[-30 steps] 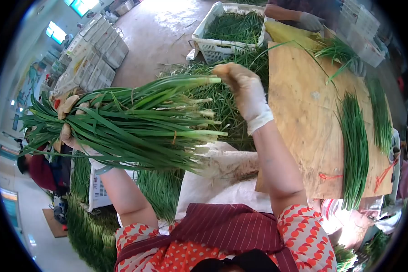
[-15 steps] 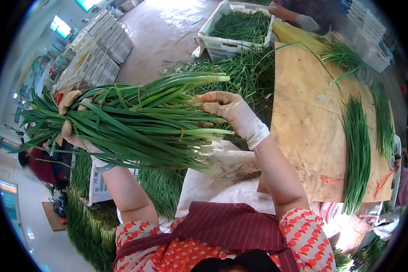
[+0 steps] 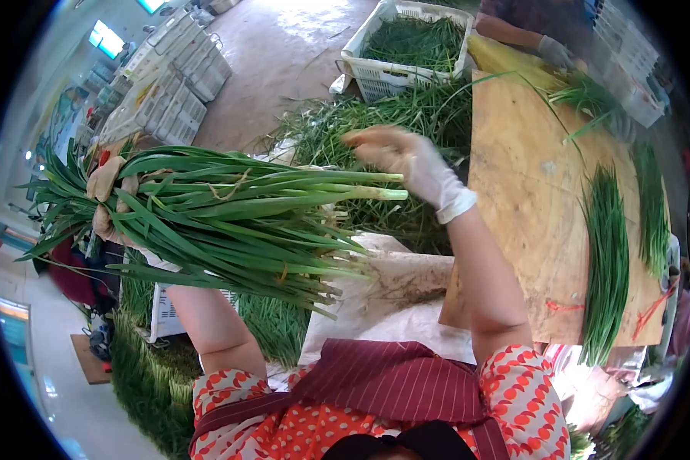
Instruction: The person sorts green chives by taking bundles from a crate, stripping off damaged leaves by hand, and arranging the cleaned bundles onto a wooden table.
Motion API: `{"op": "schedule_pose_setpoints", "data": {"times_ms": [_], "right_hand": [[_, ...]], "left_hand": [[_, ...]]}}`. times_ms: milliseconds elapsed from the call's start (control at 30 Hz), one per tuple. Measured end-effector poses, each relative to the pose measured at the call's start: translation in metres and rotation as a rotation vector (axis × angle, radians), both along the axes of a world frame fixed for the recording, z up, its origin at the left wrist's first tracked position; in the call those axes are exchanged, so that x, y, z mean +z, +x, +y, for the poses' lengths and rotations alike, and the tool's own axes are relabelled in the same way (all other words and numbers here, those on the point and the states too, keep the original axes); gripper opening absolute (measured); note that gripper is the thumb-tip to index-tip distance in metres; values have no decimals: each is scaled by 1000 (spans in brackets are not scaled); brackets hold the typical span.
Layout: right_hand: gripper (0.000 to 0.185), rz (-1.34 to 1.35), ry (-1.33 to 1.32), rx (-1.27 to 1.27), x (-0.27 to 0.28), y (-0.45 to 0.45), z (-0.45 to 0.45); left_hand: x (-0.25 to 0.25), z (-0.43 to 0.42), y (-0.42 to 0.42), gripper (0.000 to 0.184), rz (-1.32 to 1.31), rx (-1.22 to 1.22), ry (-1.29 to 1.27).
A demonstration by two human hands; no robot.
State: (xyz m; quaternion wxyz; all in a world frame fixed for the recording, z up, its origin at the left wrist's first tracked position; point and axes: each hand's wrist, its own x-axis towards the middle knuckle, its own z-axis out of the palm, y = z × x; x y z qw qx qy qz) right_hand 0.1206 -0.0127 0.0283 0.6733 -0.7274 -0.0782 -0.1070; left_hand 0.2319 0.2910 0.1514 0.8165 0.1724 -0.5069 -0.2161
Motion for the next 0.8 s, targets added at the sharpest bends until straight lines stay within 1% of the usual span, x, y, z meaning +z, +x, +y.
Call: {"op": "schedule_pose_setpoints", "data": {"times_ms": [33, 67, 100, 133, 200, 233, 300, 333, 400, 467, 500, 533, 600, 633, 700, 733, 800], "right_hand": [[38, -29, 167, 259, 4, 2, 15], [34, -206, 54, 303, 4, 5, 29], [31, -107, 141, 270, 3, 2, 44], [26, 10, 217, 184, 6, 1, 56], [18, 66, 504, 188, 1, -9, 68], [18, 65, 508, 188, -3, -14, 74], [13, -9, 76, -142, -12, -20, 84], [13, -5, 81, -142, -16, -22, 83], [15, 130, -251, -326, -25, -29, 74], [16, 194, -323, -390, -52, -20, 55], [19, 216, -201, -426, -56, -15, 46], [25, 48, -205, -400, -70, -6, 36], [33, -143, -55, -245, -58, 10, 31], [33, -137, -49, -252, -46, 11, 36], [40, 74, 281, 56, -22, 16, 47], [40, 73, 285, 52, -26, 25, 49], [40, 235, 564, 391, -41, 41, 53]], "left_hand": [[1, -2, -1, 18, -2, 16, 26], [0, -5, 0, 18, 0, 11, 28], [0, -7, 0, 18, -13, -27, 28], [2, -12, -2, 17, -27, -66, 31], [5, -21, -7, 16, -42, -113, -4], [7, -19, -5, 16, -106, -150, -22], [12, -16, -2, 16, -223, -226, -42], [17, -14, -3, 15, -253, -265, -40], [23, -13, -6, 13, -299, -325, -33], [28, -13, -8, 11, -327, -376, -23], [30, -14, -8, 10, -341, -401, -18], [33, -15, -8, 9, -355, -426, -10], [34, -22, -8, 8, -380, -475, 14], [34, -24, -8, 7, -386, -491, 23], [35, -25, -7, 7, -392, -531, 35], [37, -27, -4, 7, -400, -558, 48], [44, -33, 0, 7, -446, -613, 112]]}}
